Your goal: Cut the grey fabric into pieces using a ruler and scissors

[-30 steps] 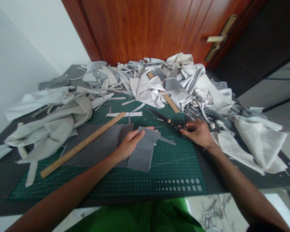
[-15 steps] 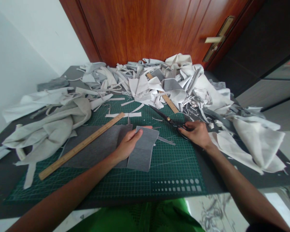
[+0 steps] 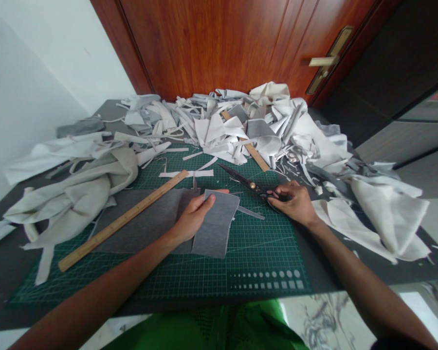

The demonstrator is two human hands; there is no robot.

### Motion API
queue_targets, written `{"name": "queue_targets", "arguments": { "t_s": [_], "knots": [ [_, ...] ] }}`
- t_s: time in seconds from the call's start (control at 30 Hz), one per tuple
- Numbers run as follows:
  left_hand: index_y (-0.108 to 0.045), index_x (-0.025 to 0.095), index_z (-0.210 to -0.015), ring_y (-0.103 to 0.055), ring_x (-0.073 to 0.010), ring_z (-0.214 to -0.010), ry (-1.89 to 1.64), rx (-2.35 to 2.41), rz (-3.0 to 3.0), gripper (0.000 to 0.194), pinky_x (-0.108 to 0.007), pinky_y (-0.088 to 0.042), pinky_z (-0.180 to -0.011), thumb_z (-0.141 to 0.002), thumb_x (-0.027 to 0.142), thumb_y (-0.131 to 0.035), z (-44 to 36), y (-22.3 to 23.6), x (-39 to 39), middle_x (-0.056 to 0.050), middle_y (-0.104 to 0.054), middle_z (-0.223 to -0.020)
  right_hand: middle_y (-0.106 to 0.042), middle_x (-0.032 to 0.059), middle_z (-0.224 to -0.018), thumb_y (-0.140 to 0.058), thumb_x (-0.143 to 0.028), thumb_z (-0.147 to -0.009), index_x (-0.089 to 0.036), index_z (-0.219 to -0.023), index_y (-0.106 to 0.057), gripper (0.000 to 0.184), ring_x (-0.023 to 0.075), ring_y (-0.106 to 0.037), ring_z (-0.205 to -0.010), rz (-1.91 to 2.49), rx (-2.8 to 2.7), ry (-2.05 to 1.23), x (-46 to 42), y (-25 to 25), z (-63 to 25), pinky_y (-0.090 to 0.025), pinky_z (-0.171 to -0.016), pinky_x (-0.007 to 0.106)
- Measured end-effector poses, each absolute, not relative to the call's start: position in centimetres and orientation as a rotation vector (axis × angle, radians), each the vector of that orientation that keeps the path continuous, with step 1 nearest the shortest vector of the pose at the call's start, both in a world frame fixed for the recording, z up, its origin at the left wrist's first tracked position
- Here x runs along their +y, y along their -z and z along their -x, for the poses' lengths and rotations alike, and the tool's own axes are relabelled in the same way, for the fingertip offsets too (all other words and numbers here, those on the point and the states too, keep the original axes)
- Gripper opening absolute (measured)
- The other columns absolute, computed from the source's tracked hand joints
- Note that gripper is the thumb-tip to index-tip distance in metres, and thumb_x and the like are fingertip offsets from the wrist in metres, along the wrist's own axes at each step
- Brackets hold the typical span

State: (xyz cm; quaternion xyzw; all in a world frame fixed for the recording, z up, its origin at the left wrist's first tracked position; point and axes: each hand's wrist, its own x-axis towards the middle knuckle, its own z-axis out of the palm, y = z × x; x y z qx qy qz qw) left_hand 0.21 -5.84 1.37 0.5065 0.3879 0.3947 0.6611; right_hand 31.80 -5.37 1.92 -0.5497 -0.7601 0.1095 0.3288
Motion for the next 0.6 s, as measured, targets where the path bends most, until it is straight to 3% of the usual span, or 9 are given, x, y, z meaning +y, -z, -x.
{"name": "queue_targets", "arguments": {
  "t_s": [0.2, 0.37, 0.5, 0.6],
  "knots": [
    [-0.070, 0.019, -0.126, -0.068, -0.0192, -0.083, -0.808, 0.799, -1.306, 0.046, -0.028, -0.052, -0.073, -0.086, 0.041, -0.077, 0.0, -2.1, -5.8, -0.007, -0.076, -0.101, -0.068, 0.0027, -0.064, -0.070, -0.046, -0.084, -0.023, -0.060, -0.058, 0.035, 0.0185, -0.056, -0.064, 1.445, -1.981, -0.310, -5.4, -1.3, -31.7, -0.043, -0.068, 0.035],
    [-0.069, 0.020, -0.129, -0.063, -0.0149, -0.071, -0.768, 0.789, -1.463, 0.059, -0.025, -0.048, -0.067, -0.074, 0.034, -0.087, 0.2, -2.2, -5.5, 0.000, -0.070, -0.081, -0.065, 0.0034, -0.062, -0.070, -0.051, -0.085, -0.023, -0.059, -0.055, 0.041, 0.0187, -0.057, -0.063, 1.454, -1.902, -0.390, -5.4, -1.1, -31.5, -0.041, -0.061, 0.032],
    [-0.078, 0.020, -0.109, -0.067, -0.0202, -0.090, -0.800, 0.896, -1.556, 0.029, -0.030, -0.050, -0.082, -0.086, 0.039, -0.076, 0.1, -2.1, -5.6, -0.005, -0.077, -0.098, -0.057, 0.0001, -0.053, -0.065, -0.064, -0.087, -0.023, -0.062, -0.056, 0.049, 0.0143, -0.049, -0.049, 1.380, -1.752, -0.797, -5.8, -1.1, -30.7, -0.036, -0.049, 0.029],
    [-0.080, 0.020, -0.096, -0.067, -0.0201, -0.088, -0.858, 0.991, -1.501, 0.026, -0.029, -0.049, -0.082, -0.093, 0.043, -0.068, 0.0, -1.8, -5.7, -0.004, -0.077, -0.093, -0.054, -0.0017, -0.047, -0.056, -0.068, -0.091, -0.023, -0.063, -0.053, 0.054, 0.0122, -0.044, -0.041, 1.234, -1.637, -1.142, -6.2, -0.9, -30.0, -0.035, -0.046, 0.029]
  ]
}}
